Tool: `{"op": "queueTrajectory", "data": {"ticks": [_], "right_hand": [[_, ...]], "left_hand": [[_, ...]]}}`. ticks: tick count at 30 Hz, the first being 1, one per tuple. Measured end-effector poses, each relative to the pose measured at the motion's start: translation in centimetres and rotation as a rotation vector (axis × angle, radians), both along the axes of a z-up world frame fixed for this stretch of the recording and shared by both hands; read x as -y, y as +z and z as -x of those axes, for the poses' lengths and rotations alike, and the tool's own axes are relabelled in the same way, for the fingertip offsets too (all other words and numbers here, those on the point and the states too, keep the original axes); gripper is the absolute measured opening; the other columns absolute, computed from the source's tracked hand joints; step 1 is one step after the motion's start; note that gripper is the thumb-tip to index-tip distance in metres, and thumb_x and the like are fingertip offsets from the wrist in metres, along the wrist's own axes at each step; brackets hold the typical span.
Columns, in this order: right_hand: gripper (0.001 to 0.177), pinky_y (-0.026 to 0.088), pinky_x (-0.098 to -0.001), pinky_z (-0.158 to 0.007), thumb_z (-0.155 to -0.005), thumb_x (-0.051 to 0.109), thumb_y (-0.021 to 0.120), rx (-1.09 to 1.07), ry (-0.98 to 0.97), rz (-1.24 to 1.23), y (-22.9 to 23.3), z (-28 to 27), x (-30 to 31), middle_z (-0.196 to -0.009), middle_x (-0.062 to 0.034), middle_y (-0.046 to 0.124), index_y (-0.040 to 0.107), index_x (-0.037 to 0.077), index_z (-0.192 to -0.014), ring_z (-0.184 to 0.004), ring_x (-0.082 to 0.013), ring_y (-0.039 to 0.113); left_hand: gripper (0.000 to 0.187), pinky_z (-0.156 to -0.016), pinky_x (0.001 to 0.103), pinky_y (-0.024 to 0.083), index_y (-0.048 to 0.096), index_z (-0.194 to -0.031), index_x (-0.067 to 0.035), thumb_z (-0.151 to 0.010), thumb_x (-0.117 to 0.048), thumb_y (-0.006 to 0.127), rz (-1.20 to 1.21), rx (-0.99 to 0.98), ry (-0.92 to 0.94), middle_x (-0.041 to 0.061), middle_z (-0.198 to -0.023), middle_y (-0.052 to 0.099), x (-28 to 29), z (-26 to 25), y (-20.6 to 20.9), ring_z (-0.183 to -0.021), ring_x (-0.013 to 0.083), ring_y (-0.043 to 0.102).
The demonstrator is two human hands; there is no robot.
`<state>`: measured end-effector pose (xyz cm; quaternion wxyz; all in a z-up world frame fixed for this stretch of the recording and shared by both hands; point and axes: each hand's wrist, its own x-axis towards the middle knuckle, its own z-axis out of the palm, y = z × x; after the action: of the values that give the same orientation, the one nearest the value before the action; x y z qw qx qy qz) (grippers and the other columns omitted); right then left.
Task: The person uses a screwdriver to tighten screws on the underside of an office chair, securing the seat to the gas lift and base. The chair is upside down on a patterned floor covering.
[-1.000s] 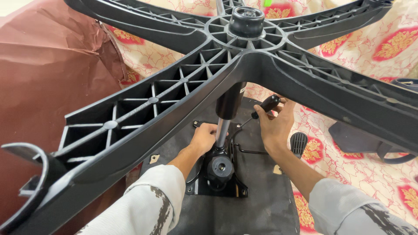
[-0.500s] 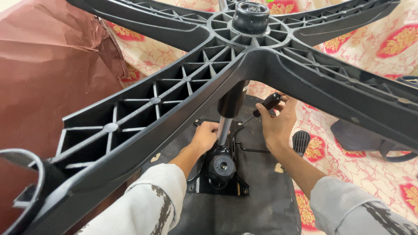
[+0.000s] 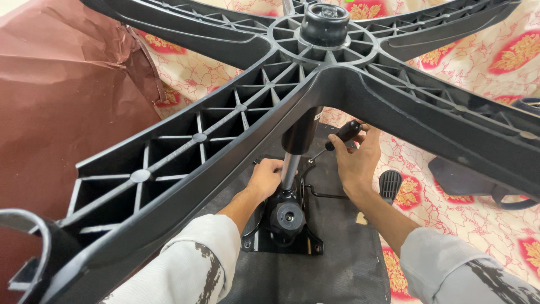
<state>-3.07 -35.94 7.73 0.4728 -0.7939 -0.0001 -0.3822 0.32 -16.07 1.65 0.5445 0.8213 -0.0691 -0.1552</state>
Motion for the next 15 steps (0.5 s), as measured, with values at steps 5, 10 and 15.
{"op": "queueTrajectory", "data": {"ticks": [5, 10, 15], "right_hand": [[0.056, 0.066, -0.0299, -0.074, -0.088, 0.003, 0.083, -0.012, 0.031, 0.007, 0.2, -0.1, -0.1, -0.122, -0.0141, 0.061, 0.048, -0.001, -0.132, -0.108, -0.0224, 0.071], [0.050, 0.066, -0.0290, -0.075, -0.085, 0.004, 0.087, 0.071, -0.012, 0.105, 1.0, 0.1, -0.2, -0.124, -0.0151, 0.054, 0.056, 0.000, -0.125, -0.107, -0.0242, 0.069], [0.046, 0.066, -0.0276, -0.072, -0.084, 0.000, 0.086, 0.070, -0.059, 0.052, 1.3, 0.7, -0.6, -0.124, -0.0111, 0.056, 0.062, 0.002, -0.123, -0.101, -0.0218, 0.069]], "left_hand": [[0.030, -0.086, 0.033, 0.056, 0.080, -0.109, -0.012, -0.099, -0.008, 0.052, -0.002, 0.018, -0.011, 0.008, -0.097, 0.080, 0.0, -0.1, -0.2, -0.090, 0.0166, 0.074], [0.031, -0.086, 0.033, 0.056, 0.080, -0.109, -0.011, -0.099, -0.007, 0.051, 0.019, 0.020, -0.006, 0.008, -0.097, 0.080, 0.0, 0.1, 0.0, -0.090, 0.0165, 0.075], [0.029, -0.087, 0.033, 0.056, 0.080, -0.108, -0.010, -0.099, -0.008, 0.052, 0.021, -0.006, 0.006, 0.008, -0.100, 0.080, 0.0, 0.2, -0.1, -0.090, 0.0167, 0.074]]}}
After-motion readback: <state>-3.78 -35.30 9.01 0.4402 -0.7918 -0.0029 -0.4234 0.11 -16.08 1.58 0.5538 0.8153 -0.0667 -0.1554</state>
